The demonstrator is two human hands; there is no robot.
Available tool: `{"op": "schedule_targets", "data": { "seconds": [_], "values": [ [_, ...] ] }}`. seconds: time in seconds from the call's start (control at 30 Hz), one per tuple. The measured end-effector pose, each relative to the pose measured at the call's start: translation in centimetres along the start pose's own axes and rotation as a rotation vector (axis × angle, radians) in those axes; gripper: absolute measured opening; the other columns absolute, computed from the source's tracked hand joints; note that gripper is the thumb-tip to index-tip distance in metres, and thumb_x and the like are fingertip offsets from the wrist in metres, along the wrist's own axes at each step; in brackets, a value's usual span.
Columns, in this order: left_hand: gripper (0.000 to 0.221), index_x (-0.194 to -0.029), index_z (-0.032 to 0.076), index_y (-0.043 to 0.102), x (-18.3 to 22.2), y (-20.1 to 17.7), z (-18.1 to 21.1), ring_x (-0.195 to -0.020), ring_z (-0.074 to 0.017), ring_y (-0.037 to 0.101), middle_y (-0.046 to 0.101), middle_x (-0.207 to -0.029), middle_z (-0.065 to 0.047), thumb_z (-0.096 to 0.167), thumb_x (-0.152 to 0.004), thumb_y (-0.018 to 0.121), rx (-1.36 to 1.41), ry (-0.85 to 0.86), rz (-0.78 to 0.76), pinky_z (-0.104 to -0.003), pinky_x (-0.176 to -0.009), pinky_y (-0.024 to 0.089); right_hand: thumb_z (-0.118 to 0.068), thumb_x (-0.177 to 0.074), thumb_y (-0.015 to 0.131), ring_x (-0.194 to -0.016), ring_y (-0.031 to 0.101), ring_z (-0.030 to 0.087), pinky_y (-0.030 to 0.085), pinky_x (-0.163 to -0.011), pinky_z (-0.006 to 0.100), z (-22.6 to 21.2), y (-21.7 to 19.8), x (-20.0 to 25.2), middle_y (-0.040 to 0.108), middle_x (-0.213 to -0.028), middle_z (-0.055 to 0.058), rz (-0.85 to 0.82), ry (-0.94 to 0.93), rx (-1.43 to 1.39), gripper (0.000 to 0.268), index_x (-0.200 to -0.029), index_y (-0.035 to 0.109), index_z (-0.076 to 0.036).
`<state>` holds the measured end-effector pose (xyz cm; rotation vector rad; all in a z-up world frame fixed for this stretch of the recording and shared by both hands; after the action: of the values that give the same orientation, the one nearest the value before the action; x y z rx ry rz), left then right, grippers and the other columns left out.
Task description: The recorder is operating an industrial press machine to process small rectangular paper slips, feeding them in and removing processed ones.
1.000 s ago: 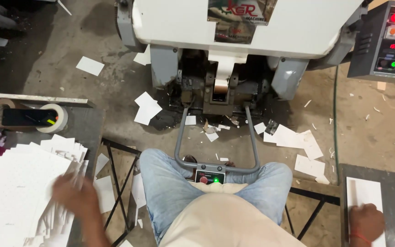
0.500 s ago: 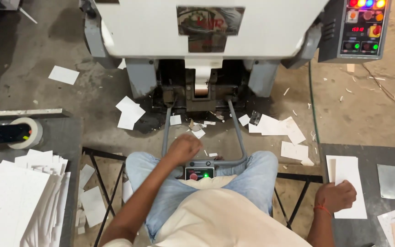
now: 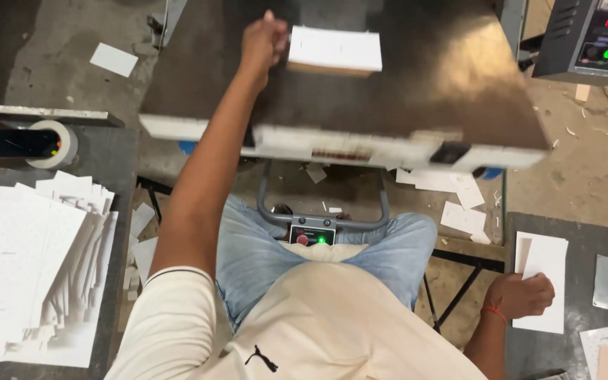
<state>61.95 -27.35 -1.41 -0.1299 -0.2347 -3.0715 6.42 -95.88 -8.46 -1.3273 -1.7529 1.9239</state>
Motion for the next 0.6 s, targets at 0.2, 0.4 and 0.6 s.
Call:
{"op": "schedule_targets", "data": {
  "seconds": [0.2,0.4,0.6],
  "values": [
    [0.027,-0.106,0.013,0.066,5.9,-0.2,-10.8,-0.066,-0.0167,0.064,0.067,-0.08,0.0,0.038,-0.095,0.063,-0.13,-0.541,0.196,-0.036,-0.057,0.05,-0.009,-0.098,0.067,-0.122,0.053,0.044,0.046,-0.094,0.054,-0.6,-1.7,-1.3,0.058,-0.126,0.027,-0.139,-0.119,0.039,0.022,-0.113,0.063,0.007],
    [0.025,-0.097,-0.004,0.071,1.6,0.4,-20.5,-0.075,-0.0229,0.073,0.076,-0.087,-0.011,0.012,-0.083,0.084,-0.042,-0.09,0.105,-0.039,-0.066,0.059,0.006,-0.092,0.046,-0.094,0.072,0.027,0.055,-0.081,0.037,-0.7,-6.3,-4.9,0.075,-0.106,0.019,-0.037,-0.177,-0.345,0.041,-0.117,0.077,0.001],
    [0.021,-0.11,0.003,0.069,16.1,-3.2,-7.5,-0.075,-0.0171,0.068,0.073,-0.09,-0.006,0.02,-0.098,0.066,-0.012,-0.107,0.181,-0.033,-0.06,0.058,0.006,-0.109,0.05,-0.094,0.062,0.033,0.047,-0.08,0.041,-15.6,-9.2,-8.9,0.067,-0.104,0.027,0.065,-0.25,-0.629,0.016,-0.111,0.064,0.013]
  ]
}}
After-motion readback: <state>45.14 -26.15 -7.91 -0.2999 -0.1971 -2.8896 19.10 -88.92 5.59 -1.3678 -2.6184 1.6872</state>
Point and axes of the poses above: each hand's wrist, its own x-axis away from the middle knuckle, its own y-axis out of the palm, z = x × y, the point moved 10 cm from there along -x, towards the middle knuckle
